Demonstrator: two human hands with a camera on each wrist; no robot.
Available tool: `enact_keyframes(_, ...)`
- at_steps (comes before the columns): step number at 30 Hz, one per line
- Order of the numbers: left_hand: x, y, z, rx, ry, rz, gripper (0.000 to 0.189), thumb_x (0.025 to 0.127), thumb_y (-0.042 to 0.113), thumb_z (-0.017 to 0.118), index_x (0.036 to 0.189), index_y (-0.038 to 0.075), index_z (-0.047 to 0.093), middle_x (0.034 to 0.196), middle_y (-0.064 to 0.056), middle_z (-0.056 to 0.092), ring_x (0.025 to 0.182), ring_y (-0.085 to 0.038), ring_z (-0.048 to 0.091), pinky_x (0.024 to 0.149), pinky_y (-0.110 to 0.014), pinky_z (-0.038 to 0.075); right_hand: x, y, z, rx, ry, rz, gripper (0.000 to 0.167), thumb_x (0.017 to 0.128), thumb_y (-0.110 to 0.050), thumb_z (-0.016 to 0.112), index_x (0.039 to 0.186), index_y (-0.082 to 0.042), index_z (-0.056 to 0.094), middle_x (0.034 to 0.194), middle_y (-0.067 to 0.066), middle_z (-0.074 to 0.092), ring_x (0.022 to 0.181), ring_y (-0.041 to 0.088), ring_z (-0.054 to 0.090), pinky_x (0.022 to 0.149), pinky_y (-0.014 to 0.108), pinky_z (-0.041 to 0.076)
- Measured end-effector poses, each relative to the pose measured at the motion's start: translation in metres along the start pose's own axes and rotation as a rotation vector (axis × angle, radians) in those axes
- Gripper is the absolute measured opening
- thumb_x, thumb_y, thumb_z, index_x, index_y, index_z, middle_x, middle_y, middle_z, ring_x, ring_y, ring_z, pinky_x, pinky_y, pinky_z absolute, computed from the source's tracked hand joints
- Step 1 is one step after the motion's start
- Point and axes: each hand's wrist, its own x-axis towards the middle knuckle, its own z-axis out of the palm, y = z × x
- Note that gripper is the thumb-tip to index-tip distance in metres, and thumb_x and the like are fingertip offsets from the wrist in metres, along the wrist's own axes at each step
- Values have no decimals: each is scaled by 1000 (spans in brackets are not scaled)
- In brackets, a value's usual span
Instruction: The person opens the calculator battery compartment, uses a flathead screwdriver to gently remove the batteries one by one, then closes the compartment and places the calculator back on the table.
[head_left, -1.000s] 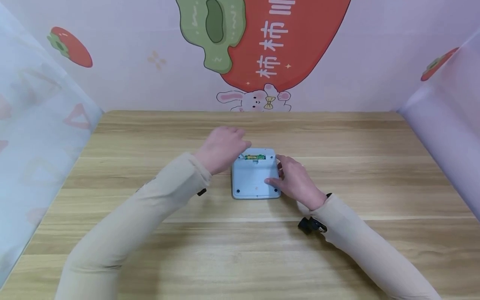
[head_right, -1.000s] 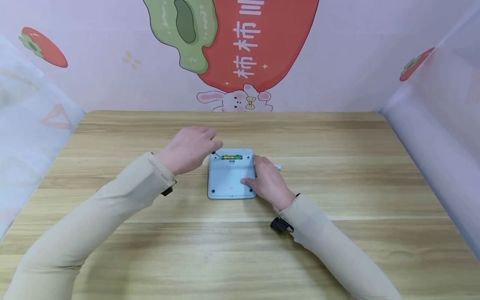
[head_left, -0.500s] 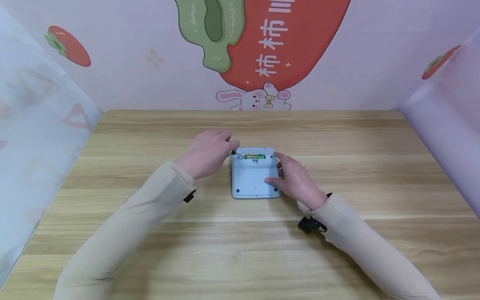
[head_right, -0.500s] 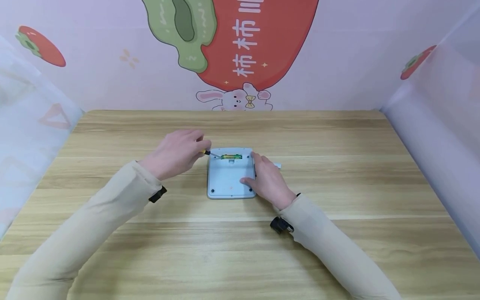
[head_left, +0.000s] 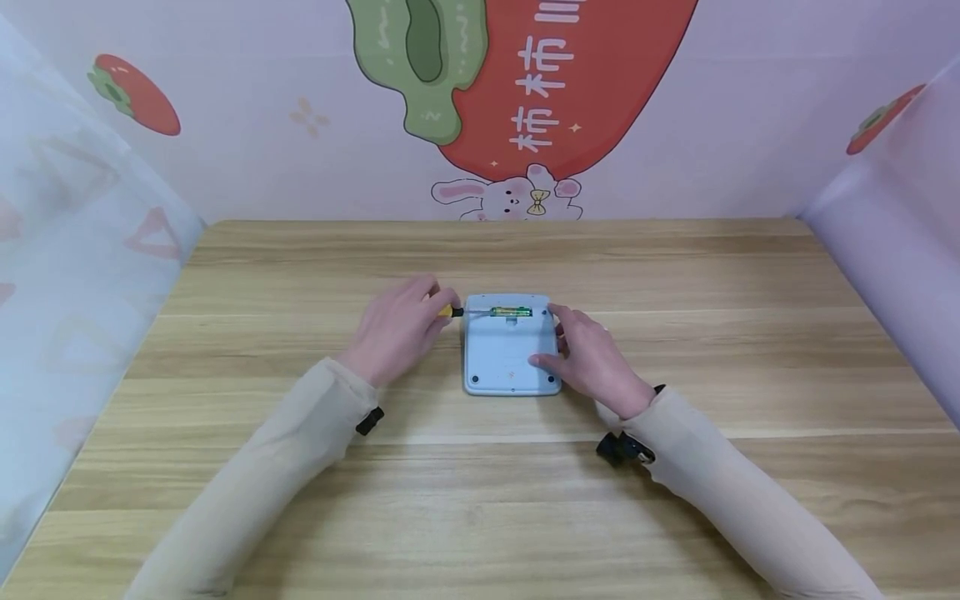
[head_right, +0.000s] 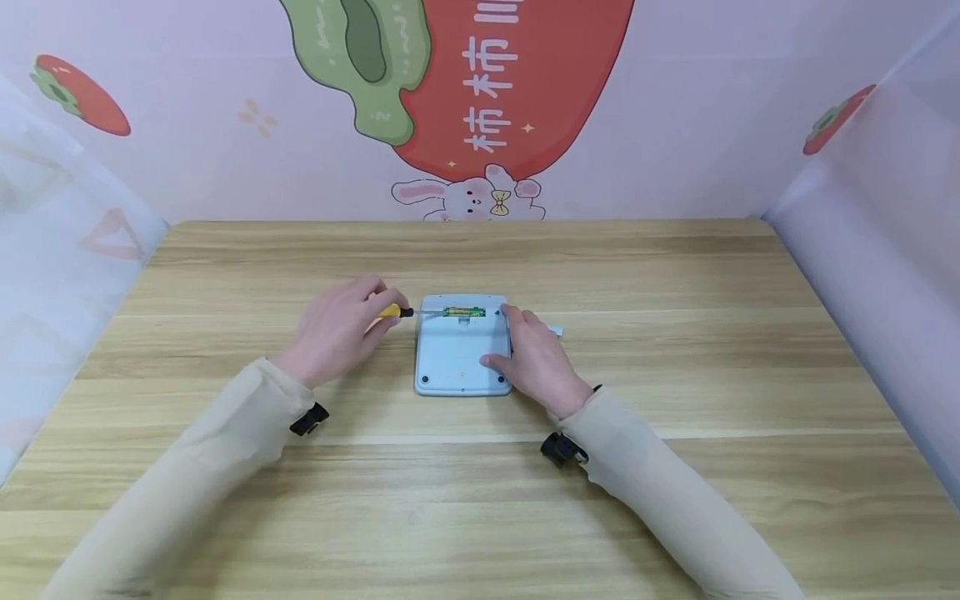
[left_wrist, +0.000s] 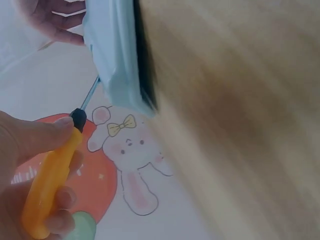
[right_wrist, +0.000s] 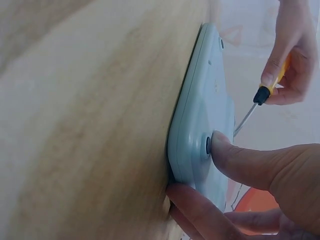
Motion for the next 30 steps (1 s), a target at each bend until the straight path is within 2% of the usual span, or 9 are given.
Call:
enact_keyframes(7,-9,-2,8,-46,46,-18,18,90,13,66,108,17,66,91,-3,58,73,-18,50,52,-26,39,-1,-1,0,7,-12,8,78,83,-22,76,143,5,35,111,21,60,91,28,58,80,40,52)
enact_keyframes(13,-11,0,6,-44,43,-16,17,91,13,65,108,16,65,90,-5,57,72,-18,49,52,-26,39,-2,-2,0,7,-18,5,78,83,-22,76,143,5,35,110,20,61,92,28,58,80,40,52)
enact_keyframes(23,-5,13,-11,39,-62,13,19,90,12,64,109,14,65,84,-4,52,66,-18,46,46,-24,35,-2,-3,-1,-2,-9,-1,78,82,-22,76,143,5,36,107,20,61,91,28,58,78,39,51)
enact_keyframes(30,10,29,-19,163,-176,32,26,91,10,61,117,13,65,94,-8,57,74,-19,54,49,-25,42,-3,-2,-2,-6,-14,-2,78,83,-23,76,143,5,35,109,20,60,92,28,58,80,40,51)
